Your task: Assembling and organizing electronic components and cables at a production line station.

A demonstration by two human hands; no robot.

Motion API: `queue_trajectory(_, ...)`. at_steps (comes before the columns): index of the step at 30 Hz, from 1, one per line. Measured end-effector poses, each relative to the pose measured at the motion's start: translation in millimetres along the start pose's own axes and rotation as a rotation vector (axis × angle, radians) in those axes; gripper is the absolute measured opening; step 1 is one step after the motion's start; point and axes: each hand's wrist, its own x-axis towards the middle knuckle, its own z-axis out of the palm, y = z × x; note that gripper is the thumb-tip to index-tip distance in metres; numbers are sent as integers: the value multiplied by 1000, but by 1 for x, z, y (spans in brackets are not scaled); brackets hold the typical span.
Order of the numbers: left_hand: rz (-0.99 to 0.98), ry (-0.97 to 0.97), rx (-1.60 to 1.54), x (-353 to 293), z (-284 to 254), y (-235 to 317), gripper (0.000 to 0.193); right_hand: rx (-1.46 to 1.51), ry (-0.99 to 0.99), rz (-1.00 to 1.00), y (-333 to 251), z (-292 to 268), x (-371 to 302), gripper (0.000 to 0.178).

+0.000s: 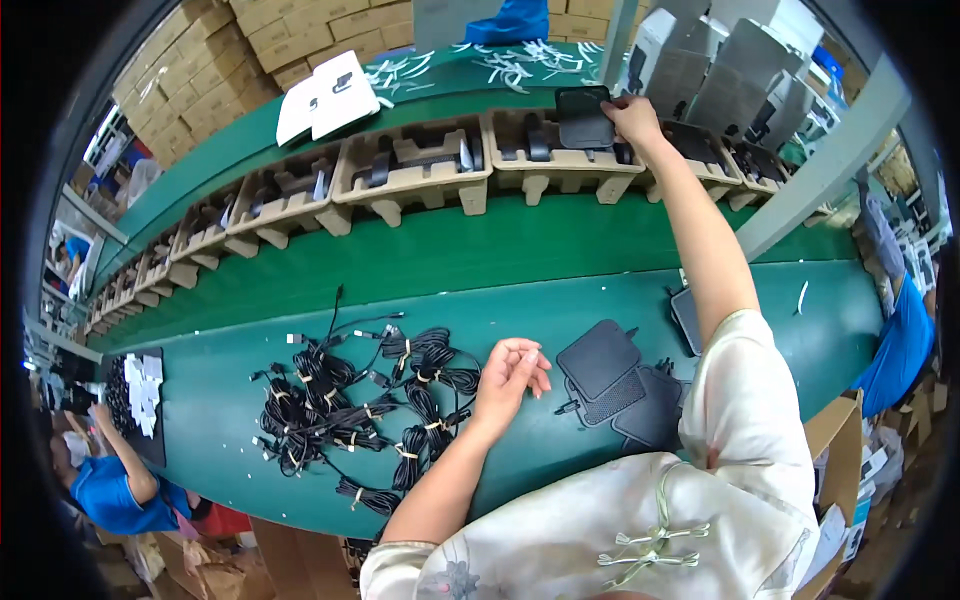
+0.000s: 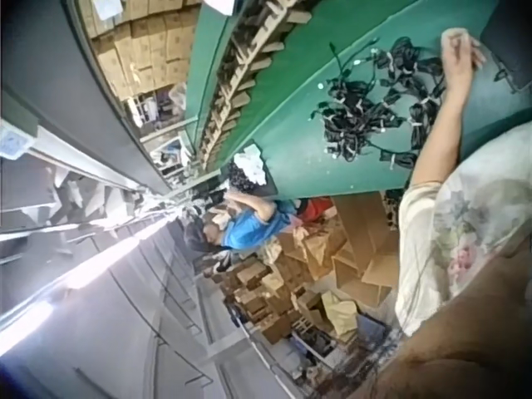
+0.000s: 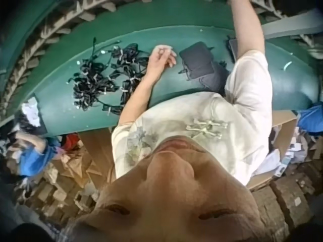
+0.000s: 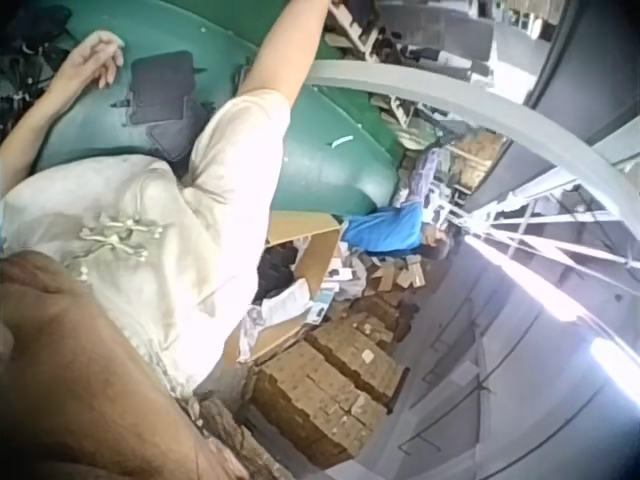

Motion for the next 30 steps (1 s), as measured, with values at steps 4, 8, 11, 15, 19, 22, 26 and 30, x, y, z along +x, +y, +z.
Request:
queue_trajectory(4, 19, -4, -15, 8, -2, -1, 17, -495, 15, -163, 9, -1, 15, 38)
queue_trajectory(8, 97, -48, -11, 10, -10, 2, 16, -764, 266, -425, 0, 20, -21, 35)
queue_trajectory(11, 134, -52, -29, 15, -12, -4, 15, -506, 305, -917, -38, 50, -76, 20)
queue_trajectory(15, 121, -17, -8, 7, -17, -9, 15, -275, -274, -1080, -98, 115, -196, 15)
queue_trajectory(19, 124, -36, -29, 16, -4, -21, 16, -443, -819, -969, -99, 150, -252, 29)
queue_trajectory(22, 124, -49, -6, 16, -3, -20, 14, -478, -1088, -797, -102, 162, -273, 34)
queue_trajectory(26, 147, -30, 65, 11, -2, -14, 13, -319, -909, -1156, -93, 152, -282, 30)
queue_trajectory(30, 101, -67, 6, 22, -8, -25, 24, -138, -872, -951, -103, 122, -296, 26)
